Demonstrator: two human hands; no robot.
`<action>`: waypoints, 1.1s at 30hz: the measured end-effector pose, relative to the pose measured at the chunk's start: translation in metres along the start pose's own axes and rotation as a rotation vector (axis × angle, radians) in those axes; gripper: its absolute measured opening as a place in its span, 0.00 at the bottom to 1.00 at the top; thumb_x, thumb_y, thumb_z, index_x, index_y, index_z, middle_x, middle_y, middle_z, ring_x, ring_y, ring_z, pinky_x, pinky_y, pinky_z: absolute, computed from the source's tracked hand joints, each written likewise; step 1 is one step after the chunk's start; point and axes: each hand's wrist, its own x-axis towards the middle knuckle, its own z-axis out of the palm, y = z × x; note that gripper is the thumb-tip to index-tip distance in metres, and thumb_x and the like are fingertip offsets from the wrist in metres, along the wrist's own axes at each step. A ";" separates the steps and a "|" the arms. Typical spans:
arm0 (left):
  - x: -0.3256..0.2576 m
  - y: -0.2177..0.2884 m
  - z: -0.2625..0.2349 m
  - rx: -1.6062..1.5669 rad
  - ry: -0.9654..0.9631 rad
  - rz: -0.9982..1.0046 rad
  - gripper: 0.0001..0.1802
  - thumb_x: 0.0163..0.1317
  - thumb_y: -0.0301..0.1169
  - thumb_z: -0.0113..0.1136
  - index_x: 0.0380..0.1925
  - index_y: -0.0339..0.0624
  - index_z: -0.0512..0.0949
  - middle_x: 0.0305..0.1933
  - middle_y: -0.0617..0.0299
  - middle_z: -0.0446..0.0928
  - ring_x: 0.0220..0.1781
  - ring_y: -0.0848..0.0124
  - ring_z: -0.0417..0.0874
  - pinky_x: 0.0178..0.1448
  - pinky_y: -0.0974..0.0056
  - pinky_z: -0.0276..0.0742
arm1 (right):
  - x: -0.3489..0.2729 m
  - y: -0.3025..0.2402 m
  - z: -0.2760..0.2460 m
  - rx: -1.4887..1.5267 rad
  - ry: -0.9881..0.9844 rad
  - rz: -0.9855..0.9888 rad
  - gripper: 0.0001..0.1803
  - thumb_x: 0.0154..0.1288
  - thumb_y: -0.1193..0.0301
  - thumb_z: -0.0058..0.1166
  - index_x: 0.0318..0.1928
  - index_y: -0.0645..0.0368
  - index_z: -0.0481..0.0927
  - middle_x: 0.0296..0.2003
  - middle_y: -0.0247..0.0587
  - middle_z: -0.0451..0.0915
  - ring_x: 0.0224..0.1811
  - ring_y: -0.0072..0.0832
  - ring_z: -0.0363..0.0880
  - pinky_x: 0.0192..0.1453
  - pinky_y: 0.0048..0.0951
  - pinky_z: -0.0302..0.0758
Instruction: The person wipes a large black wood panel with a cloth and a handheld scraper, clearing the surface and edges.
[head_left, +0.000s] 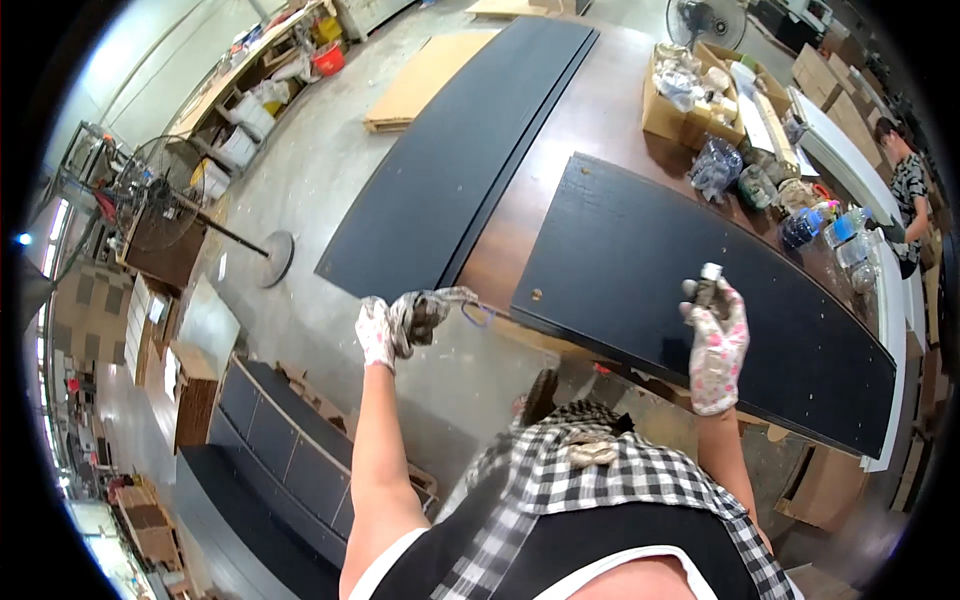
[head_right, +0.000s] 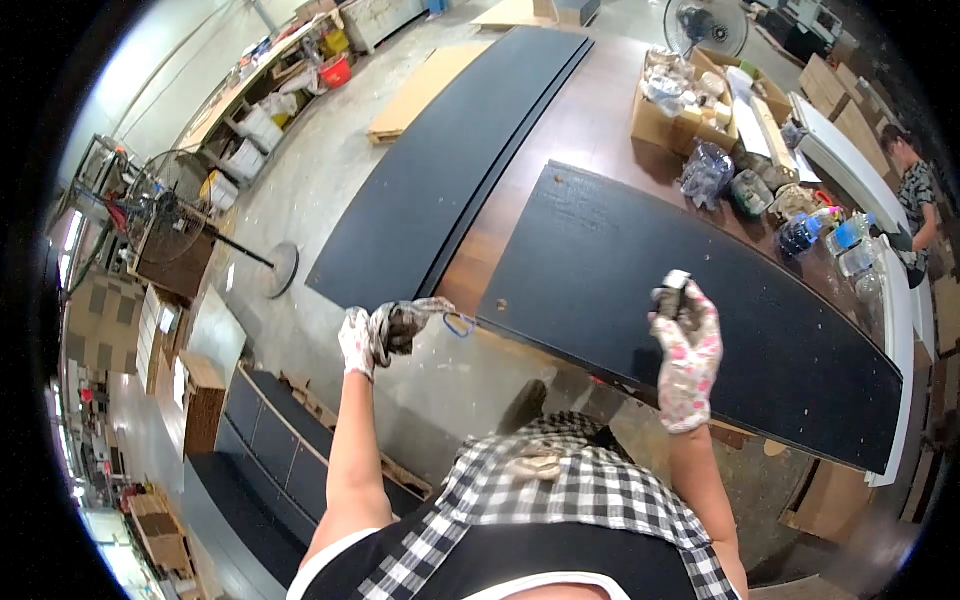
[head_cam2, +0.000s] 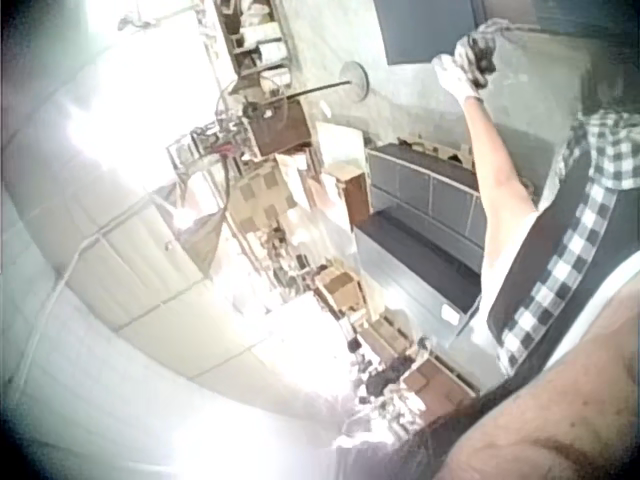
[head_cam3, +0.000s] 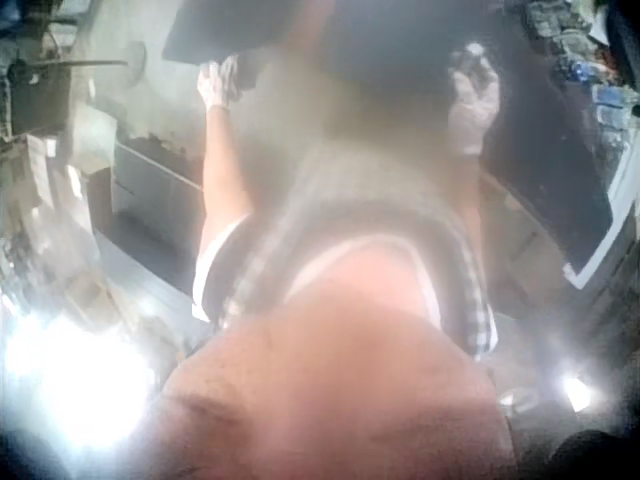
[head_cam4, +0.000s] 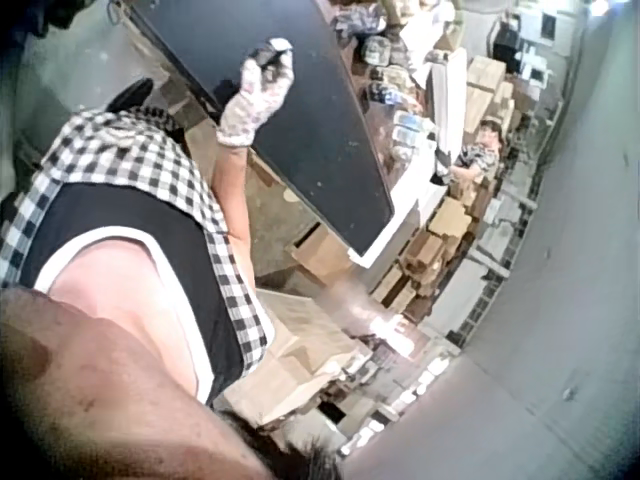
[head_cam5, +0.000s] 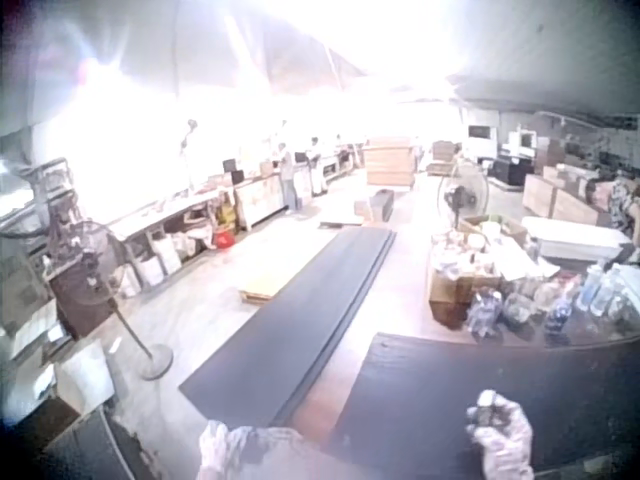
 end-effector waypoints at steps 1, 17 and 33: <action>0.003 0.003 -0.007 0.072 -0.024 0.099 0.13 0.67 0.38 0.54 0.30 0.40 0.74 0.32 0.54 0.74 0.33 0.63 0.73 0.41 0.58 0.72 | 0.000 -0.005 -0.011 -0.020 0.043 -0.014 0.27 0.64 0.85 0.53 0.64 0.63 0.70 0.57 0.43 0.76 0.57 0.32 0.79 0.58 0.33 0.80; -0.121 0.271 0.085 -0.251 -0.380 0.421 0.17 0.71 0.31 0.59 0.57 0.39 0.78 0.55 0.59 0.81 0.55 0.69 0.80 0.59 0.63 0.79 | 0.067 -0.039 -0.111 -0.430 -0.060 -0.088 0.27 0.65 0.79 0.61 0.65 0.59 0.74 0.52 0.35 0.79 0.49 0.19 0.77 0.53 0.22 0.75; -0.153 0.228 0.197 0.246 -1.284 1.095 0.33 0.52 0.40 0.69 0.58 0.40 0.75 0.70 0.48 0.67 0.76 0.45 0.60 0.75 0.45 0.60 | 0.217 0.038 0.041 -1.207 -0.492 -0.409 0.16 0.61 0.62 0.61 0.45 0.57 0.83 0.37 0.47 0.81 0.43 0.44 0.81 0.49 0.39 0.77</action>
